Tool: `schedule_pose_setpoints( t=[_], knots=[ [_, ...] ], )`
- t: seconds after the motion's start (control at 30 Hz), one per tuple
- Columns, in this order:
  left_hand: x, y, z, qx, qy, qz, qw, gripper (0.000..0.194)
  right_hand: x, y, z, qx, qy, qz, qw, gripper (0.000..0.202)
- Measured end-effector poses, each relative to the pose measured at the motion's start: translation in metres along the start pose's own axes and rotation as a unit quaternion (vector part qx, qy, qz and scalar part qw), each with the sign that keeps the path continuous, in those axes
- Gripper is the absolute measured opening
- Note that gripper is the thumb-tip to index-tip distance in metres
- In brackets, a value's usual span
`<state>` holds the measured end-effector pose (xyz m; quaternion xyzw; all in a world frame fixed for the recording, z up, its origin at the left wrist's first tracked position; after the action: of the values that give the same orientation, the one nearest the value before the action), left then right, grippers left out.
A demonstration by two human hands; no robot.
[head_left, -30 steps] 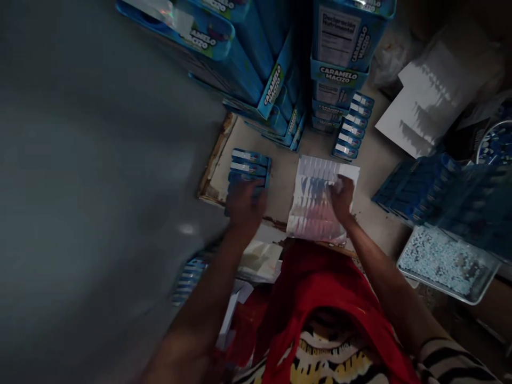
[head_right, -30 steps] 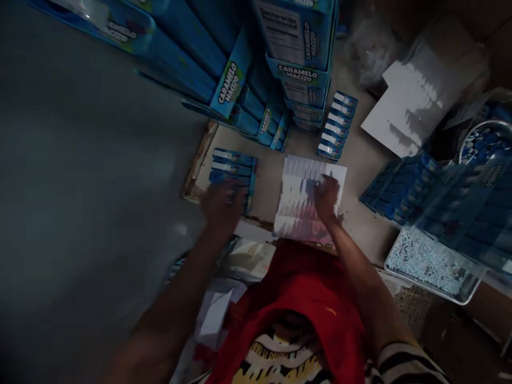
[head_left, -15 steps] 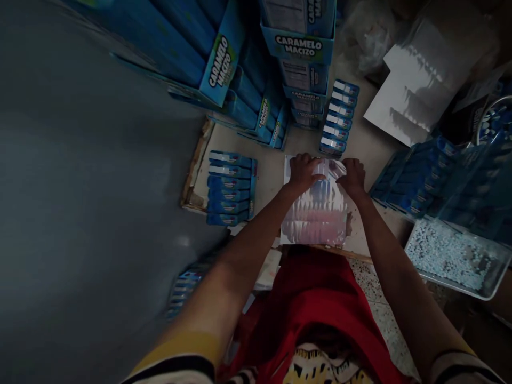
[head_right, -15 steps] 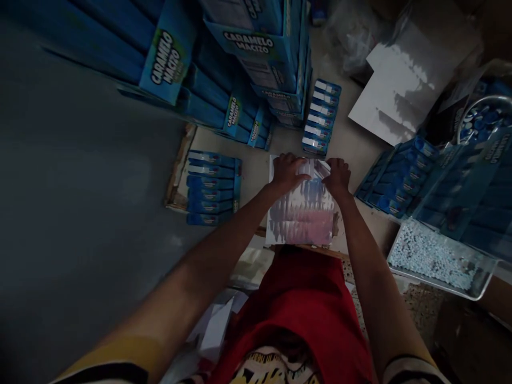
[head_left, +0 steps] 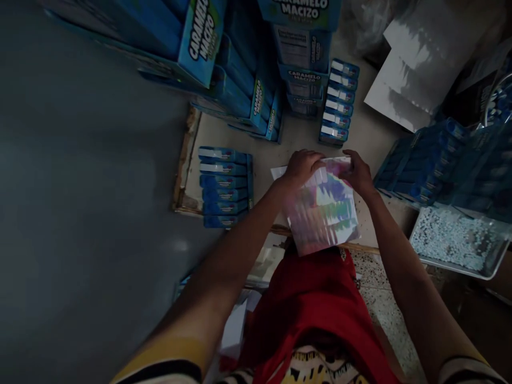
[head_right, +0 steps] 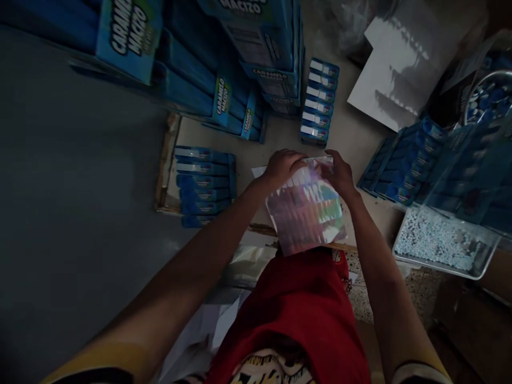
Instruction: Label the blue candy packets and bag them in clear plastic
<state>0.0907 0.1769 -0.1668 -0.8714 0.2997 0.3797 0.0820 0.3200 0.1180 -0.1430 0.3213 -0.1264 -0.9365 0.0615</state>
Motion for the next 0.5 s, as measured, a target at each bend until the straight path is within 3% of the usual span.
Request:
schedule_pose_setpoints(
  t=[0.07, 0.17, 0.33, 0.5],
  knots=[
    [0.002, 0.004, 0.000, -0.004, 0.012, -0.006, 1.000, 0.042, 0.004, 0.001, 0.005, 0.007, -0.025, 0.007, 1.000, 0.078],
    [0.009, 0.011, 0.003, -0.026, 0.043, -0.021, 0.999, 0.037, 0.008, 0.004, 0.017, -0.037, -0.033, 0.000, 0.999, 0.084],
    [0.004, 0.015, 0.004, -0.037, 0.078, -0.004, 0.996, 0.035, 0.004, 0.001, 0.027, -0.029, 0.007, 0.004, 1.000, 0.046],
    [-0.006, 0.015, 0.003, -0.049, 0.091, 0.009, 0.995, 0.028, 0.003, -0.013, 0.016, 0.004, -0.081, -0.012, 0.997, 0.039]
  ],
)
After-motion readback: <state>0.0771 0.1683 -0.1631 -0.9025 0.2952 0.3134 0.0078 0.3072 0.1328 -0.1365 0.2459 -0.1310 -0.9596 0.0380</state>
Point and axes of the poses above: each hand's wrist, its own y-axis away from the middle knuckle, its own x-axis out of the palm, z = x × y, the point moved 2 cm from there along -y, towards the middle knuckle, and after that the axes turned 3 degrees about z, right-handed, at the moved point
